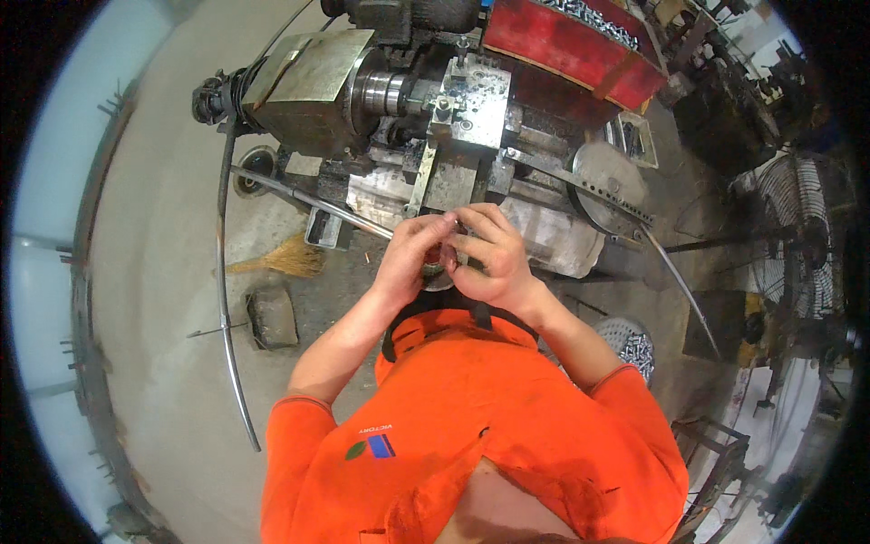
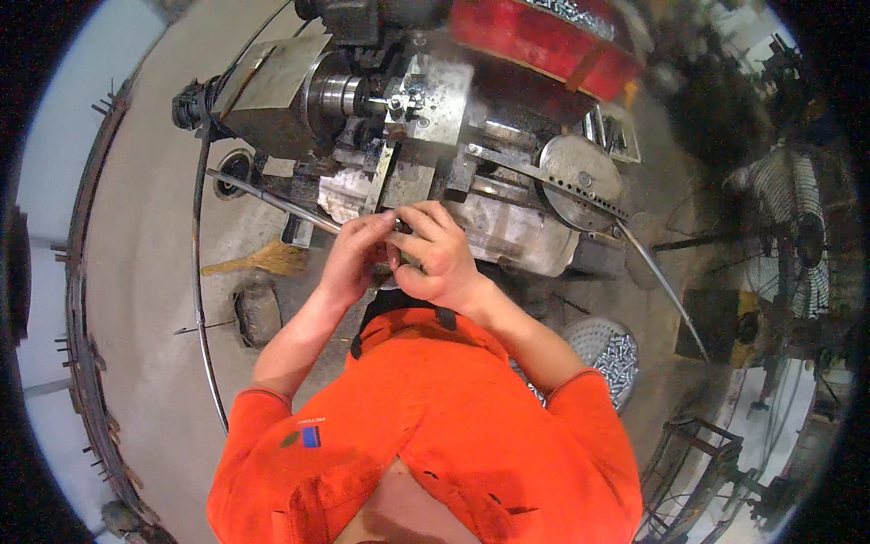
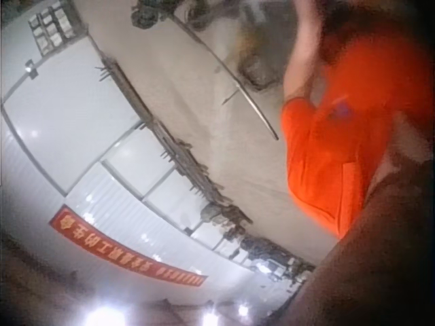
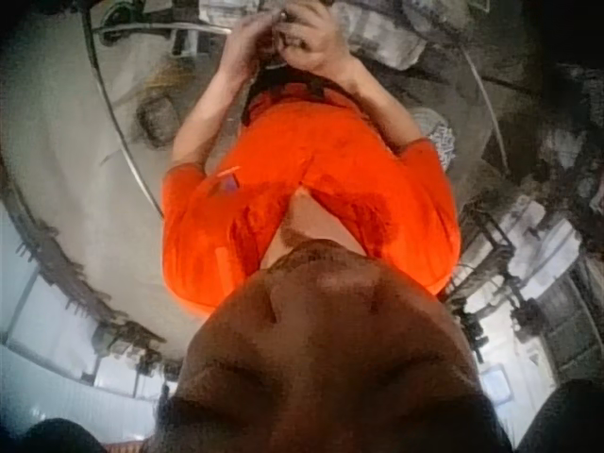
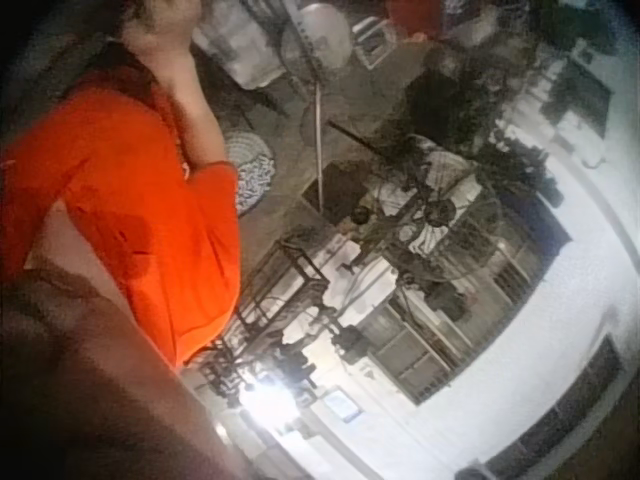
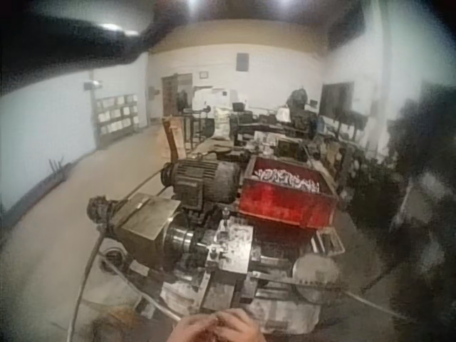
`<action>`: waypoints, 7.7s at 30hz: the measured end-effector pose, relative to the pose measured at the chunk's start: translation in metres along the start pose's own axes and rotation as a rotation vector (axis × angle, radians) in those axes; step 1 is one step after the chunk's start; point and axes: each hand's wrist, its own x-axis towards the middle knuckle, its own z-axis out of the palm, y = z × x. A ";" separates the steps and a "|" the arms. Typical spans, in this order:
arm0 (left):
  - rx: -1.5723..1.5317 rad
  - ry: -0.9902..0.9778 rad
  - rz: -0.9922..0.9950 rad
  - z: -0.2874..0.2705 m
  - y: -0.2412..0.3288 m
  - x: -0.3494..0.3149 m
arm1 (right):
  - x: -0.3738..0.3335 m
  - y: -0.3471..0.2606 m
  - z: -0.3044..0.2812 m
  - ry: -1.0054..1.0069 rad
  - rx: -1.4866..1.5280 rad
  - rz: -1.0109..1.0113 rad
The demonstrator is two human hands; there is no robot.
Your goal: The person operates a metal cutting machine by inserting metal rods into the chuck, pulling a lever to cut, and collecting the resulting small metal pieces. The person repeats this process multiple times, placing the cut pieces into a perforated metal basket.
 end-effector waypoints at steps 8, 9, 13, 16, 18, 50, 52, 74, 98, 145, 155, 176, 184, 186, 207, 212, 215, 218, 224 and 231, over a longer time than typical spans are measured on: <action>-0.079 -0.113 -0.113 -0.009 0.005 0.000 | -0.004 0.011 -0.013 -0.085 0.199 0.003; -0.010 -0.113 -0.107 -0.008 0.009 -0.001 | -0.006 0.014 -0.015 -0.091 0.210 0.000; 0.132 0.007 -0.045 -0.017 0.014 -0.004 | -0.001 0.028 -0.047 -0.123 0.094 -0.041; 0.100 0.143 0.005 -0.040 0.015 -0.008 | 0.024 0.078 -0.094 -0.033 -0.144 -0.138; 0.112 0.179 0.075 -0.050 0.019 -0.012 | 0.063 0.113 -0.128 0.011 -0.355 -0.100; 1.475 0.454 0.292 -0.148 -0.021 0.059 | -0.466 -0.004 -0.093 -0.638 -0.612 1.484; 1.479 0.449 0.338 -0.148 -0.024 0.060 | -0.464 -0.006 -0.096 -0.634 -0.650 1.506; 1.141 -0.031 0.311 0.017 0.026 0.030 | -0.145 0.001 -0.116 0.187 -0.047 0.468; 0.669 -0.186 0.216 -0.012 0.035 0.009 | 0.038 0.002 -0.045 -0.415 0.102 0.002; 1.196 1.306 0.723 -0.399 0.027 -0.083 | 0.138 0.093 0.010 -0.200 -0.252 -0.113; 2.252 0.311 -0.122 -0.361 -0.079 0.043 | -0.058 0.090 -0.174 -0.120 -0.540 0.583; 0.465 0.980 0.265 -0.247 0.014 0.054 | -0.322 0.023 -0.168 0.114 -0.516 1.382; 0.485 0.976 0.328 -0.230 0.016 0.056 | -0.272 -0.009 -0.111 0.387 -0.065 1.355; 0.525 0.982 0.233 -0.242 0.015 0.056 | -0.289 -0.003 -0.111 0.350 -0.102 1.383; 0.473 0.693 0.010 -0.272 0.016 0.061 | -0.318 0.201 -0.324 -0.016 -1.407 1.312; 0.250 0.836 0.151 -0.330 -0.010 0.032 | -0.252 0.167 -0.232 0.187 -1.335 0.768; 1.378 0.637 -0.149 -0.362 -0.053 0.034 | -0.262 0.134 -0.176 0.270 -0.888 0.912; 1.839 0.450 -0.162 -0.331 -0.071 0.042 | -0.287 0.110 -0.124 0.076 -0.752 1.019; 1.374 1.033 -0.285 -0.295 -0.161 0.072 | -0.258 0.076 -0.085 0.047 -0.473 1.144; 1.957 0.347 -0.470 -0.325 -0.086 0.041 | -0.196 0.075 -0.116 0.045 -0.443 0.968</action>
